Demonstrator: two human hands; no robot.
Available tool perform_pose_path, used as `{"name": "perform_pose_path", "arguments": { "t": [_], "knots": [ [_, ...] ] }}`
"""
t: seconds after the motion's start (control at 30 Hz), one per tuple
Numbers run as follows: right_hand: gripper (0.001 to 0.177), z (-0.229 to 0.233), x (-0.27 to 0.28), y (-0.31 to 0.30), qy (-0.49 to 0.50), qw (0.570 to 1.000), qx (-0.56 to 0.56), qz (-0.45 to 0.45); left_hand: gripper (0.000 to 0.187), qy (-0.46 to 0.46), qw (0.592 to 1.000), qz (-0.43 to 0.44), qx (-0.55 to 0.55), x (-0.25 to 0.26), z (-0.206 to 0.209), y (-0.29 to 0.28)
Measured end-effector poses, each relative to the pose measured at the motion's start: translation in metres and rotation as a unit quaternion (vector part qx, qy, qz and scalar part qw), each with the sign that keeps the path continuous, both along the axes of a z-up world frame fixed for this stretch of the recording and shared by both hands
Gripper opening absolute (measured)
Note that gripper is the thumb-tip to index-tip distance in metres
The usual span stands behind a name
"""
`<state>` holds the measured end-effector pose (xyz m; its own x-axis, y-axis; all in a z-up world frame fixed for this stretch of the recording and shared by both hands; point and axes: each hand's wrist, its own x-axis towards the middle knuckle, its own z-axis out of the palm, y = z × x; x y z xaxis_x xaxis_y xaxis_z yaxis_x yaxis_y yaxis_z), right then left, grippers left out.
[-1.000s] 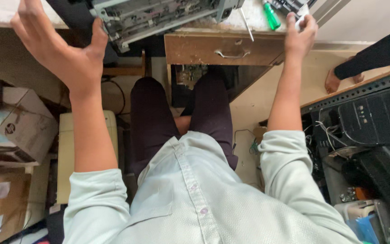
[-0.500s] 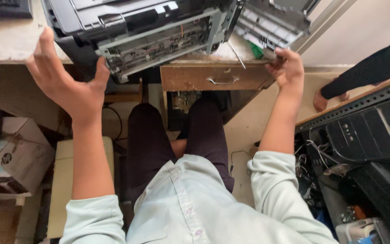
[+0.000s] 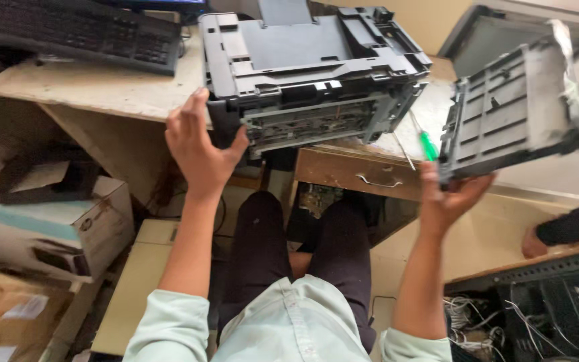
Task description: The person uses a screwdriver to remove screws from the side of a disassembled printer. They then reattach a side panel to the printer body, aligning it and pressing it into place.
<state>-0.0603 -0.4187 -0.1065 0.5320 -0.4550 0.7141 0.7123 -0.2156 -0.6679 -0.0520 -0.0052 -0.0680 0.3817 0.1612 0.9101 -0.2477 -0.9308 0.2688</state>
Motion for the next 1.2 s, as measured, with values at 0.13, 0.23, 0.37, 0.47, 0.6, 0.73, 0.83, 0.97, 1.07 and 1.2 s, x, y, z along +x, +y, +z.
{"name": "perform_pose_path", "arguments": {
  "t": [0.13,0.23,0.37,0.47,0.6,0.73,0.83,0.97,1.07,1.2],
  "knots": [
    [0.096,-0.024,-0.002,0.1,-0.08,0.955,-0.203,-0.203,0.071,-0.007,1.0,-0.022,-0.01,-0.006,0.005,-0.002],
    [0.099,-0.03,-0.008,0.148,-0.058,0.925,-0.232,-0.296,0.07,0.0,1.0,-0.027,-0.004,-0.011,0.014,-0.001],
    [0.07,-0.036,-0.02,0.181,-0.043,0.949,-0.225,-0.217,0.06,-0.008,0.998,-0.034,0.049,-0.016,0.028,0.004],
    [0.083,-0.042,-0.013,0.189,-0.053,0.965,-0.213,-0.146,0.058,0.005,0.997,-0.043,0.064,-0.015,0.03,0.002],
    [0.063,-0.055,-0.003,0.203,-0.092,0.936,-0.281,-0.193,0.06,0.007,0.996,-0.075,0.039,-0.016,0.029,-0.001],
    [0.062,-0.06,0.002,0.219,-0.102,0.915,-0.315,-0.229,0.055,-0.003,0.995,-0.097,0.033,-0.016,0.029,-0.001],
    [0.06,-0.061,0.006,0.227,-0.095,0.913,-0.329,-0.222,0.052,-0.003,0.995,-0.097,0.025,-0.016,0.029,-0.003],
    [0.058,-0.069,0.014,0.234,-0.085,0.912,-0.34,-0.213,0.042,-0.04,0.995,-0.072,0.048,-0.022,0.025,-0.011],
    [0.053,-0.072,0.025,0.235,-0.081,0.911,-0.345,-0.212,0.039,-0.032,0.995,-0.063,0.063,-0.026,0.023,-0.025],
    [0.052,-0.073,0.034,0.238,-0.088,0.911,-0.327,-0.234,0.044,0.013,0.996,-0.057,0.074,-0.022,0.022,-0.044]
  ]
}}
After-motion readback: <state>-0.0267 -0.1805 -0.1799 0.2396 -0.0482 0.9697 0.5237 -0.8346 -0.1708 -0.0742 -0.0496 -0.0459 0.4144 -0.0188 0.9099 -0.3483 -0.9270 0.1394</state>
